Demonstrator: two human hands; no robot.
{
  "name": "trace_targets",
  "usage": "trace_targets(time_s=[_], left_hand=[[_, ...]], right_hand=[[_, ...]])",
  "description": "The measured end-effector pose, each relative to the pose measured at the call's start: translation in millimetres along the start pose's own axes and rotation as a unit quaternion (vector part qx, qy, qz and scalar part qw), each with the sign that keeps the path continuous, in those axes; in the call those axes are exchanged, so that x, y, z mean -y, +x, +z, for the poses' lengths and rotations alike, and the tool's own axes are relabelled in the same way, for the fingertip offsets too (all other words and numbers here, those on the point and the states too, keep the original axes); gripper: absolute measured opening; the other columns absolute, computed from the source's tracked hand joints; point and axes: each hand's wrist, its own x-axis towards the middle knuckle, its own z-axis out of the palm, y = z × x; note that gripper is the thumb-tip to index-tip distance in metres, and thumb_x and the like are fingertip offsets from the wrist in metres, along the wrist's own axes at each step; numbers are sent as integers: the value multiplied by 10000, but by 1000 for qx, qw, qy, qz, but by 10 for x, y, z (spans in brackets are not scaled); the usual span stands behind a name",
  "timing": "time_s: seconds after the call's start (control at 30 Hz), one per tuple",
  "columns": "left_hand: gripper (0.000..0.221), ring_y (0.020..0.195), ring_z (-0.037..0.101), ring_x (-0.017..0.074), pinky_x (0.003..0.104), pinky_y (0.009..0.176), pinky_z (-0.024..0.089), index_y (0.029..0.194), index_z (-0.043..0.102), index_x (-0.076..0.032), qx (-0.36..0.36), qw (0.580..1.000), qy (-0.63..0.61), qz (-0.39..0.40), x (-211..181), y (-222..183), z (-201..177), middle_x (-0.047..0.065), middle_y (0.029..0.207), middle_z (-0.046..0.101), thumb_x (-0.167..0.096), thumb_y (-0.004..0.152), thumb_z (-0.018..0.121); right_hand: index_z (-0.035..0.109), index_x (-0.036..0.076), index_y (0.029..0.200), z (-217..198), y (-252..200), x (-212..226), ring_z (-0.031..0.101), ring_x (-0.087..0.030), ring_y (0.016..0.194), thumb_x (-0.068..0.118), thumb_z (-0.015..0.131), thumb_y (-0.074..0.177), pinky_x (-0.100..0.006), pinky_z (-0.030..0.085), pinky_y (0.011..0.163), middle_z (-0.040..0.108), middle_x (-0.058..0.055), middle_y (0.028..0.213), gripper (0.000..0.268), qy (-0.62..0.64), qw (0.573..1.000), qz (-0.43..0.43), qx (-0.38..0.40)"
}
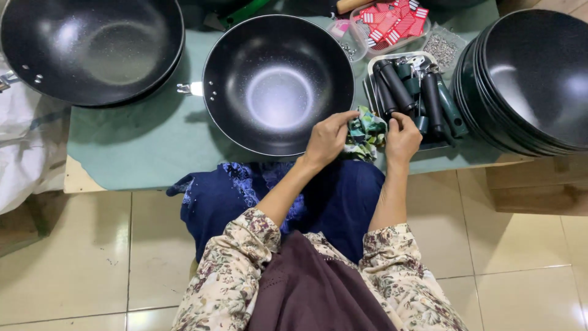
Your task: Attaching handles to woks and pans using a screwdriver
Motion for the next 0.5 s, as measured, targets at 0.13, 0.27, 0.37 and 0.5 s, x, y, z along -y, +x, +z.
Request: trace_targets(time_s=[0.13,0.27,0.37,0.5], left_hand=[[470,1102,719,220,359,940,593,1264,715,-258,54,997,-48,-4,-19,-16,433,-1,1140,759,14,938,515],[377,1204,651,368,493,997,553,1373,601,-133,169,984,16,-47,308,-43,748,160,1283,685,-99,1023,464],[393,1271,609,402,526,1029,532,1408,576,-104,254,959,91,-84,667,-132,921,202,1351,644,-228,1050,473],[342,1234,619,424,508,1021,531,1288,671,-41,275,949,147,-44,605,-122,773,231,1290,653,-164,983,576]], right_hand=[[780,246,1176,-136,-191,154,706,-392,947,251,697,968,-534,568,838,742,-114,990,225,-71,993,-26,88],[746,285,1238,-109,-346,142,689,-429,1045,386,616,995,-598,546,908,746,-104,1111,294,-126,963,48,231],[769,331,1184,-125,-399,53,696,-414,1045,426,587,995,-581,551,891,762,-80,1083,279,-111,956,80,258],[773,288,1199,-386,-502,227,703,-443,1044,413,562,1010,-586,550,913,769,-165,1044,311,-171,946,113,252]])
